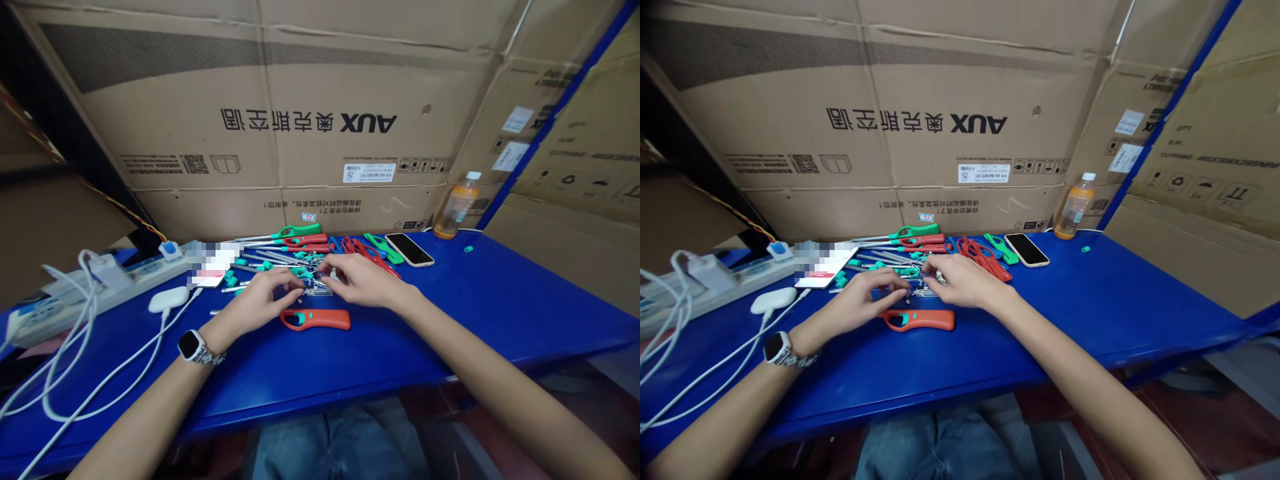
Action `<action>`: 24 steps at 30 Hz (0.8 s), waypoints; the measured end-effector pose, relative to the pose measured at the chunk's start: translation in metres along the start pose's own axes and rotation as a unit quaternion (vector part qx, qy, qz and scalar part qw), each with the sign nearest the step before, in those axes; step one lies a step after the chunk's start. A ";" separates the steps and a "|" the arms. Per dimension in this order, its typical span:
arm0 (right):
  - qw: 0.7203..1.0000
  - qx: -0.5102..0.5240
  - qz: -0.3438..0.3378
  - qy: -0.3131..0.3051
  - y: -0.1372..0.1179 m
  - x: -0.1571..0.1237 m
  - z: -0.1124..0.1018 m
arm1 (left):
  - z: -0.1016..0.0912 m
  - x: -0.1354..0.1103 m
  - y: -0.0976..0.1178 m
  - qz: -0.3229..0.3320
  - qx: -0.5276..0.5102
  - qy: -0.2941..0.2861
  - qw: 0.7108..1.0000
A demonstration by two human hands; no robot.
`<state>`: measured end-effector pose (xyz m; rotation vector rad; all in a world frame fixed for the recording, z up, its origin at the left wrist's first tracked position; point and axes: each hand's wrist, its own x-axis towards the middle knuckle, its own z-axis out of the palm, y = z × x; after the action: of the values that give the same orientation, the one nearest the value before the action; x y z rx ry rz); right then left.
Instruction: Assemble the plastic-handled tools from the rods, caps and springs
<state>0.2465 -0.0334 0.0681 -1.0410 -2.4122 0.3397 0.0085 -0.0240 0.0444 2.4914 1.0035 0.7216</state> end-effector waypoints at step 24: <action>0.958 0.273 -0.010 0.090 -0.011 0.027 0.056 | -0.020 -0.006 -0.019 -0.074 -0.003 0.029 0.997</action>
<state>0.1940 -0.0233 0.0339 -0.7553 -1.9905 0.8122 -0.0170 -0.0129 0.0492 2.3732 1.1899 0.7524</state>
